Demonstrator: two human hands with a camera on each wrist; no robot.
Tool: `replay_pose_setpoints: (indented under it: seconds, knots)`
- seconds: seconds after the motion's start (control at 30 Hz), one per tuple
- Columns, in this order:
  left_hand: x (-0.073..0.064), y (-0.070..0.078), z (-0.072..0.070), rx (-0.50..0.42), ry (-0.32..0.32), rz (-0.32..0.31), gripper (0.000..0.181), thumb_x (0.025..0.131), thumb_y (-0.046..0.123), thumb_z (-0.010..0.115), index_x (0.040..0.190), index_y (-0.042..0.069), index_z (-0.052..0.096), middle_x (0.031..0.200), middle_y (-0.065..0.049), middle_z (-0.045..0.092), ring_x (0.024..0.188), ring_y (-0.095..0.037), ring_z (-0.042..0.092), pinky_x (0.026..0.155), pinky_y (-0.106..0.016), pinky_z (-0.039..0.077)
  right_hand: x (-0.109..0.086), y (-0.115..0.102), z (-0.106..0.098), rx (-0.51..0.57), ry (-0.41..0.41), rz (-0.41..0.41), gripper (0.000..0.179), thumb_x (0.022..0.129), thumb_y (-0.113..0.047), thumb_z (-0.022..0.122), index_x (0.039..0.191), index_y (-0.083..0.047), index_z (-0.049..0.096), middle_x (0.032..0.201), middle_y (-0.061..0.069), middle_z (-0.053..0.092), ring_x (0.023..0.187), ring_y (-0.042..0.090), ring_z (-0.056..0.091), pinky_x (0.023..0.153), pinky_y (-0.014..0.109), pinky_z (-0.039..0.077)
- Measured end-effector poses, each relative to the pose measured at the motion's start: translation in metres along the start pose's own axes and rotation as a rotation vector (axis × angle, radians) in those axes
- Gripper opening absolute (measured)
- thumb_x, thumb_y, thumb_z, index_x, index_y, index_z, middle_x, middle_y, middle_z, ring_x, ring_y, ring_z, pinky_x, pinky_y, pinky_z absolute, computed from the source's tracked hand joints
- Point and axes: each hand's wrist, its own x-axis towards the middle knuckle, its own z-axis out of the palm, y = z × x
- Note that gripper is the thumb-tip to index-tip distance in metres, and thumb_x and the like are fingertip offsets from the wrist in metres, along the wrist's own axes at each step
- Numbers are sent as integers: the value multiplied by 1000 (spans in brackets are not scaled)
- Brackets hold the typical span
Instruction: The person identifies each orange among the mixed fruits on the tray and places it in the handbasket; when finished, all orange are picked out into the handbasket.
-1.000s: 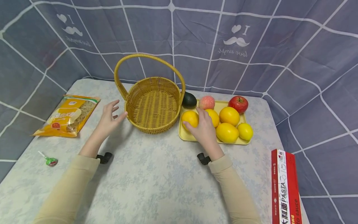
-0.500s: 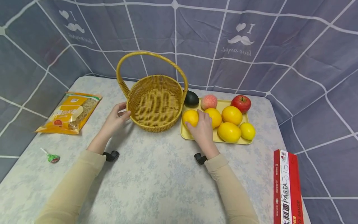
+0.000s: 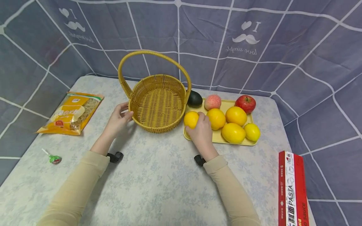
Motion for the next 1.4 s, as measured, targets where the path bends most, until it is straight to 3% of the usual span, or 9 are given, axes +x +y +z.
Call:
replay_pose_setpoints:
  seconds: [0.17,0.33,0.53,0.67,0.97,1.4]
  knots:
    - [0,2,1,-11,15,0,61,105,13,47,157,8,16,157,-18,25,142,-30,37,111,-40,47,-1,-1,-2,27,4,21,78,80,-28,77,139,4,40,130,29,51,115,40,52,99,53,49]
    - [3,5,-1,-4,20,-21,60,104,12,47,156,8,17,157,-18,26,141,-30,39,110,-39,48,-3,-8,-20,66,5,51,79,80,-34,75,140,2,40,133,26,51,115,39,51,99,52,48]
    - [2,8,-3,2,23,-30,61,104,11,47,156,7,16,157,-18,25,142,-29,39,110,-39,48,-2,-29,-46,149,1,-16,78,81,-34,77,141,-1,40,138,20,50,118,36,51,102,51,47]
    - [1,8,-4,-3,34,-37,61,104,12,48,156,9,17,157,-17,25,142,-29,39,111,-38,47,5,-51,-49,225,-53,-68,77,79,-34,78,141,-6,42,138,16,52,115,33,54,100,48,49]
    - [2,7,-1,-7,50,-22,59,104,11,48,156,9,20,156,-16,28,141,-28,41,110,-38,48,39,-91,-16,274,-165,-144,75,80,-34,77,142,-10,42,138,13,53,116,28,55,97,45,52]
    - [1,5,5,8,72,-39,56,105,12,47,155,11,23,156,-15,31,139,-28,44,106,-42,51,75,-123,46,246,-269,-91,77,82,-32,79,146,-12,42,143,12,52,120,29,56,97,43,53]
